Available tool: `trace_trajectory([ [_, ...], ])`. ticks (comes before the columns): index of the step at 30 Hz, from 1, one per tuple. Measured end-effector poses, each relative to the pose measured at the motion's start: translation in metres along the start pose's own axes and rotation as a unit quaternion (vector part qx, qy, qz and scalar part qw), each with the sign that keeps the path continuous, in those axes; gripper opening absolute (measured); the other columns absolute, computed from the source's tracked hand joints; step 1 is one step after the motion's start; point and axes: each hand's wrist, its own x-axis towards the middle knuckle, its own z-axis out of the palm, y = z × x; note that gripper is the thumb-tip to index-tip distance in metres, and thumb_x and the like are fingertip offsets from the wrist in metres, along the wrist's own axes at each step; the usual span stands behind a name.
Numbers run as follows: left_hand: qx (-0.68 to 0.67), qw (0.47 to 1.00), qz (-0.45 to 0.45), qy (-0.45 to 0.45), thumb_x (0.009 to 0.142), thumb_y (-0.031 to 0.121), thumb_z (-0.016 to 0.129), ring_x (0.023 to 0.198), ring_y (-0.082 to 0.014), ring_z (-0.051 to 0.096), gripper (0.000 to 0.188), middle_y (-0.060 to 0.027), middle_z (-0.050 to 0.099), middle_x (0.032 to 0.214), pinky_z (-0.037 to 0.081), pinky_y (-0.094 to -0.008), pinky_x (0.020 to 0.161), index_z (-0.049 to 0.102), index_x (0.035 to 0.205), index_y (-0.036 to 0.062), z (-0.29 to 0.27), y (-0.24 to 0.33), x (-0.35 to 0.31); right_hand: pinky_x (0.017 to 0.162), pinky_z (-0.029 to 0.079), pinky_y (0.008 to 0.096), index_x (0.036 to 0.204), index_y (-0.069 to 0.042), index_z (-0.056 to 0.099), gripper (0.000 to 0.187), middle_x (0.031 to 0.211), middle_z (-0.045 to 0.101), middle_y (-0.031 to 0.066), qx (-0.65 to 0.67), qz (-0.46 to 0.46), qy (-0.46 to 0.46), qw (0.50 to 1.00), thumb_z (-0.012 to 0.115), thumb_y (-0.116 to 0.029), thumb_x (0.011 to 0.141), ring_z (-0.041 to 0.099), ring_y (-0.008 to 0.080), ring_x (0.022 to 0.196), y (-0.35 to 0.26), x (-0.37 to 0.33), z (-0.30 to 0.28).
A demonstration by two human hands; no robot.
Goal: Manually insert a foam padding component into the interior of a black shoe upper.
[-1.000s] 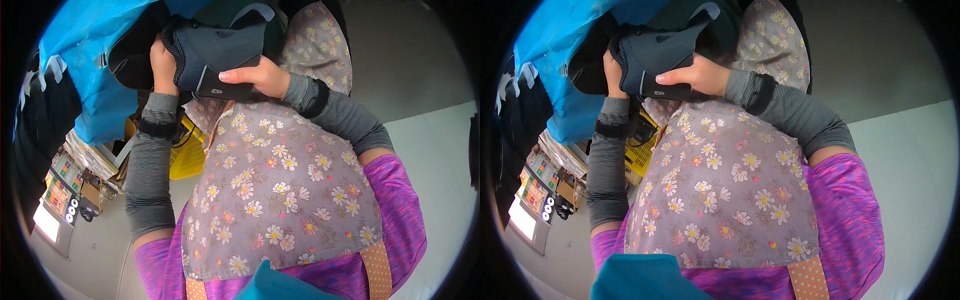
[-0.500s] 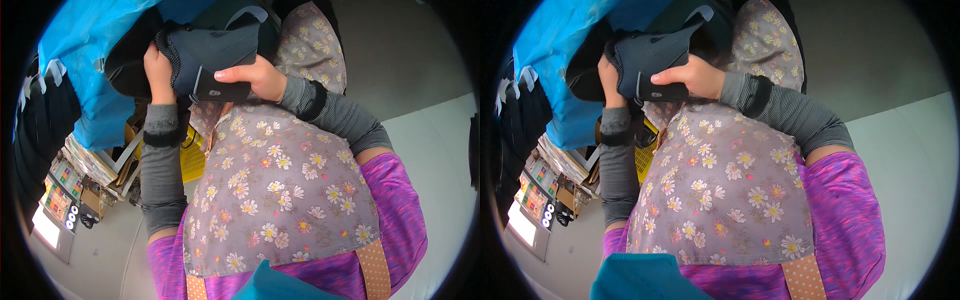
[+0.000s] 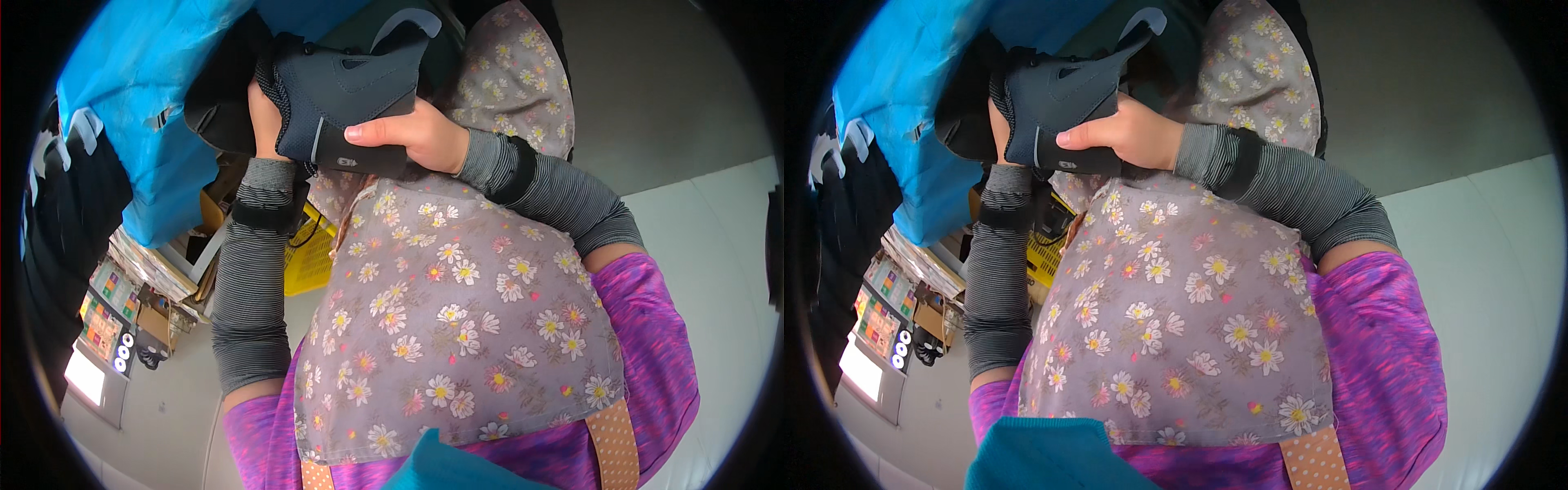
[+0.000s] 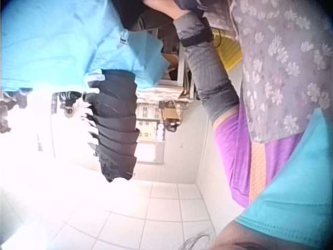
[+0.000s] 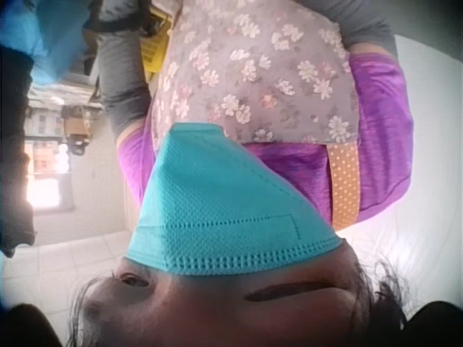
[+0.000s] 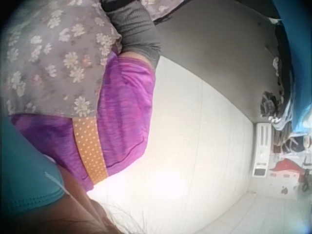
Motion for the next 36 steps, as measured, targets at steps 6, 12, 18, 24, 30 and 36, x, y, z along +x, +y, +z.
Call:
trace_trajectory([
  [6, 0.045, 0.999, 0.023, 0.012, 0.090, 0.007, 0.042, 0.081, -0.0188, 0.062, 0.023, -0.0116, 0.066, 0.094, 0.049, -0.0279, 0.074, 0.058, 0.102, -0.0062, -0.006, -0.012, 0.003, 0.091, 0.043, 0.0283, 0.117, 0.002, 0.054, 0.039, 0.111, 0.060, 0.0086, 0.042, 0.050, -0.011, 0.998, 0.063, -0.012, 0.082, 0.056, 0.0164, 0.100, 0.000, -0.001, -0.004],
  [12, 0.083, 0.993, -0.043, 0.066, 0.086, 0.004, 0.050, 0.080, -0.0168, 0.061, 0.018, -0.0096, 0.065, 0.092, 0.049, -0.0287, 0.074, 0.057, 0.100, -0.0052, -0.024, -0.016, 0.009, 0.092, 0.042, 0.0283, 0.117, 0.002, 0.054, 0.039, 0.111, 0.059, 0.0077, 0.006, -0.005, -0.020, 1.000, 0.063, -0.013, 0.083, 0.054, 0.0150, 0.103, 0.003, -0.002, -0.002],
  [18, 0.063, 0.998, 0.016, 0.019, 0.088, 0.006, 0.047, 0.084, -0.0189, 0.062, 0.023, -0.0105, 0.065, 0.096, 0.049, -0.0290, 0.076, 0.057, 0.105, -0.0043, -0.007, -0.004, 0.004, 0.093, 0.042, 0.0284, 0.118, 0.001, 0.054, 0.040, 0.111, 0.059, 0.0078, -0.023, 0.044, -0.018, 0.999, 0.064, -0.015, 0.082, 0.054, 0.0161, 0.103, 0.005, 0.005, -0.010],
  [24, -0.035, 0.998, 0.049, 0.004, 0.091, 0.006, 0.044, 0.094, -0.0191, 0.059, 0.029, -0.0109, 0.061, 0.107, 0.048, -0.0294, 0.083, 0.053, 0.116, -0.0033, 0.001, -0.017, 0.001, 0.097, 0.038, 0.0303, 0.121, 0.002, 0.050, 0.045, 0.118, 0.056, 0.0094, -0.012, -0.021, -0.028, 0.999, 0.065, -0.011, 0.080, 0.050, 0.0180, 0.110, 0.000, 0.002, -0.002],
  [30, -0.068, 0.997, 0.028, 0.022, 0.089, 0.002, 0.048, 0.094, -0.0194, 0.059, 0.030, -0.0121, 0.060, 0.108, 0.047, -0.0286, 0.084, 0.053, 0.117, -0.0037, 0.005, -0.023, -0.001, 0.099, 0.036, 0.0320, 0.128, 0.001, 0.043, 0.055, 0.121, 0.053, 0.0115, 0.001, 0.039, -0.059, 0.997, 0.065, -0.021, 0.081, 0.049, 0.0191, 0.112, 0.000, 0.003, -0.020],
  [36, 0.030, 0.993, 0.043, 0.102, 0.088, 0.003, 0.049, 0.084, -0.0167, 0.060, 0.020, -0.0098, 0.064, 0.097, 0.048, -0.0274, 0.076, 0.057, 0.104, -0.0061, 0.003, -0.033, -0.003, 0.099, 0.037, 0.0313, 0.128, 0.000, 0.044, 0.063, 0.125, 0.051, 0.0111, 0.091, 0.015, -0.087, 0.992, 0.065, -0.038, 0.082, 0.047, 0.0189, 0.115, 0.017, -0.006, -0.026],
])
